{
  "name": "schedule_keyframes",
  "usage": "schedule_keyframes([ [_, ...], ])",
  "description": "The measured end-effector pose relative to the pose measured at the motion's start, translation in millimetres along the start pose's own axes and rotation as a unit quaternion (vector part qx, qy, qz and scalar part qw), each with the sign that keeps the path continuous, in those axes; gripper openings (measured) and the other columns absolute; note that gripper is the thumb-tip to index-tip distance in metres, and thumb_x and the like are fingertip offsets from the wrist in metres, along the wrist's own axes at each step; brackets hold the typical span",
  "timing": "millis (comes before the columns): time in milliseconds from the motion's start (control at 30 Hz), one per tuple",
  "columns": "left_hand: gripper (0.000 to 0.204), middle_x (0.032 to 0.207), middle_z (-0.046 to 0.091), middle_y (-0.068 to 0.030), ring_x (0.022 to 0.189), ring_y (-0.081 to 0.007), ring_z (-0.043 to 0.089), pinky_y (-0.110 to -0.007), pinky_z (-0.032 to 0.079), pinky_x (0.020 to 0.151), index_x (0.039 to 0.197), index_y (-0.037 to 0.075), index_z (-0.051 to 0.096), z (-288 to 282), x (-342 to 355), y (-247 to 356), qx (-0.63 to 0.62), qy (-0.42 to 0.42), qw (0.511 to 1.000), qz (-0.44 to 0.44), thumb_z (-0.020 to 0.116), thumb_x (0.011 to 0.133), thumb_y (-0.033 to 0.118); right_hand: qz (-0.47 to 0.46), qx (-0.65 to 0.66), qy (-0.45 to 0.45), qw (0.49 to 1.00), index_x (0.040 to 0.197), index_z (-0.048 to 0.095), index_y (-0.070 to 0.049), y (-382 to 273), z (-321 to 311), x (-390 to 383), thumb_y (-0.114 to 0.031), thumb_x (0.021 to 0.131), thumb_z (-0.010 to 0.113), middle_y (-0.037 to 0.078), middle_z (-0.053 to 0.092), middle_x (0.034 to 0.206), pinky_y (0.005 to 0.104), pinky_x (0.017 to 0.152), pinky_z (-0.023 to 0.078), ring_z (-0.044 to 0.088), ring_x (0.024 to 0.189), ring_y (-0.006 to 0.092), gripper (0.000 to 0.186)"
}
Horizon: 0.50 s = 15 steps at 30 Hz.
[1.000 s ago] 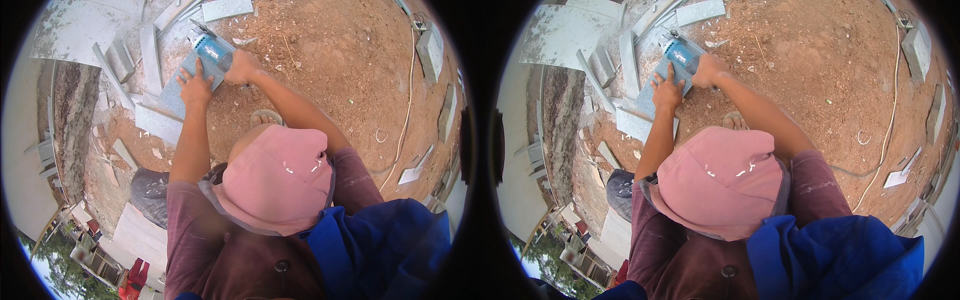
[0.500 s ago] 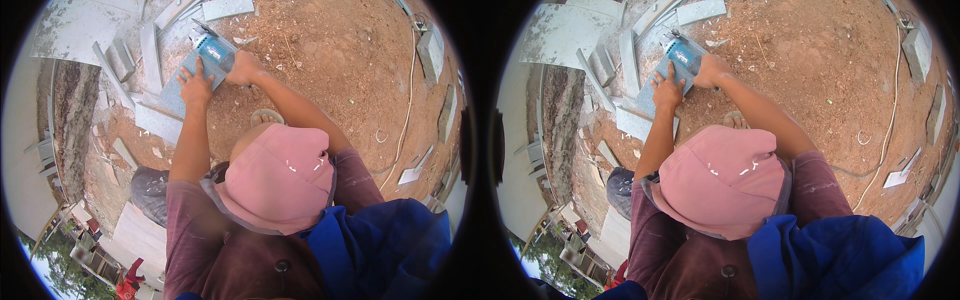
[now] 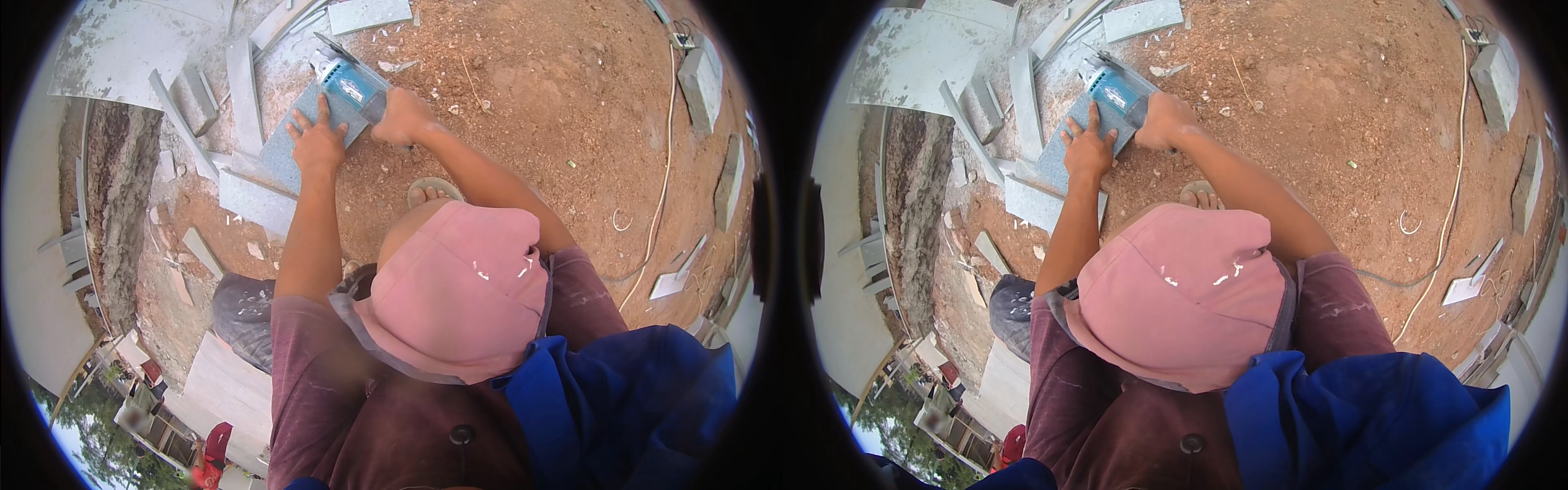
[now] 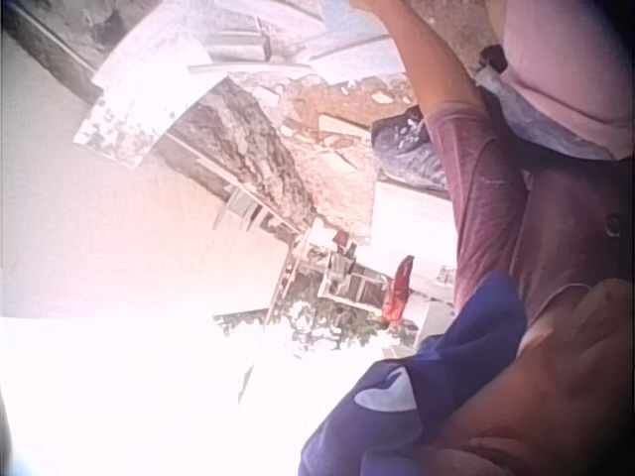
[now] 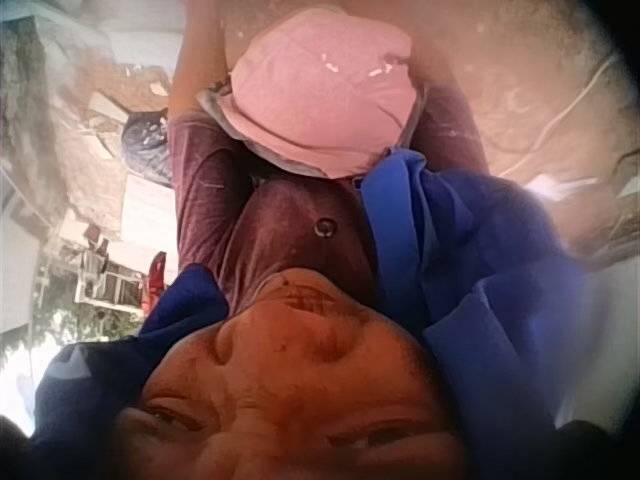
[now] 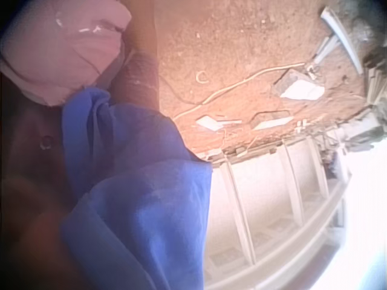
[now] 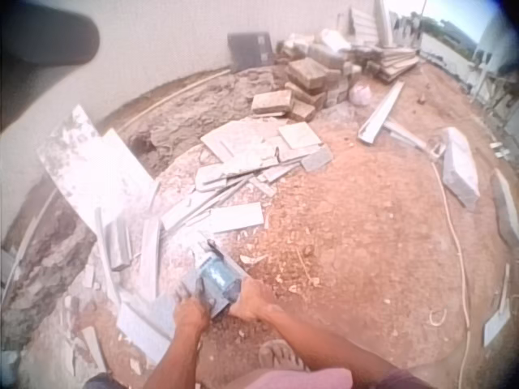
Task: The person uses an angle grinder to cut a rectangular tile on the ground. They position the tile, guide the grinder along a straight line, and complete the cut, then set the tool aside.
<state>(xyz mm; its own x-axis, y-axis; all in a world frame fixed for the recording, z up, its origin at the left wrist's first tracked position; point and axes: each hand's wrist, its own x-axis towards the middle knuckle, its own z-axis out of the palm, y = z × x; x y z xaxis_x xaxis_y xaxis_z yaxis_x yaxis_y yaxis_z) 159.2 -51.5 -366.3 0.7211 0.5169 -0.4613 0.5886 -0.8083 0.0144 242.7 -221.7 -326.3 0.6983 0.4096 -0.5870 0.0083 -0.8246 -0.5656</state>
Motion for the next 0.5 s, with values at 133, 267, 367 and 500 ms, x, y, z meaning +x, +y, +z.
schedule_keyframes([
  [133,0.080,0.176,0.015,-0.0224,0.159,-0.0478,0.020,-0.060,0.044,0.116,0.169,0.042,0.020,-1,-1,1,0.004,-0.006,1.000,-0.002,0.063,0.102,0.051,0.002,0.002,0.006,1.000,0.107,0.075,0.008,1,1,-2,-0.024,0.073,0.080,0.029,0.075,0.112,0.0439,0.095,0.059,0.073,0.109,0.0408,0.047],
  [267,0.080,0.176,0.015,-0.0223,0.160,-0.0480,0.020,-0.060,0.044,0.116,0.169,0.042,0.021,0,0,0,0.004,-0.003,1.000,-0.003,0.063,0.102,0.051,0.001,0.005,0.000,1.000,0.107,0.075,0.007,-1,0,-1,-0.025,0.073,0.080,0.029,0.075,0.113,0.0442,0.095,0.059,0.073,0.110,0.0409,0.047],
  [367,0.080,0.176,0.014,-0.0223,0.160,-0.0481,0.020,-0.060,0.044,0.116,0.168,0.042,0.021,-1,-1,1,0.000,-0.003,1.000,-0.002,0.063,0.101,0.051,0.003,-0.009,0.008,1.000,0.106,0.076,0.006,1,5,7,-0.025,0.073,0.079,0.029,0.074,0.114,0.0441,0.096,0.059,0.073,0.111,0.0405,0.046],
  [500,0.080,0.176,0.014,-0.0223,0.160,-0.0483,0.019,-0.059,0.044,0.116,0.168,0.043,0.021,-3,-3,3,0.000,-0.006,1.000,-0.004,0.063,0.101,0.051,0.001,-0.005,0.001,1.000,0.105,0.076,0.006,2,6,13,-0.026,0.074,0.079,0.030,0.074,0.115,0.0439,0.096,0.059,0.073,0.112,0.0404,0.045],
])
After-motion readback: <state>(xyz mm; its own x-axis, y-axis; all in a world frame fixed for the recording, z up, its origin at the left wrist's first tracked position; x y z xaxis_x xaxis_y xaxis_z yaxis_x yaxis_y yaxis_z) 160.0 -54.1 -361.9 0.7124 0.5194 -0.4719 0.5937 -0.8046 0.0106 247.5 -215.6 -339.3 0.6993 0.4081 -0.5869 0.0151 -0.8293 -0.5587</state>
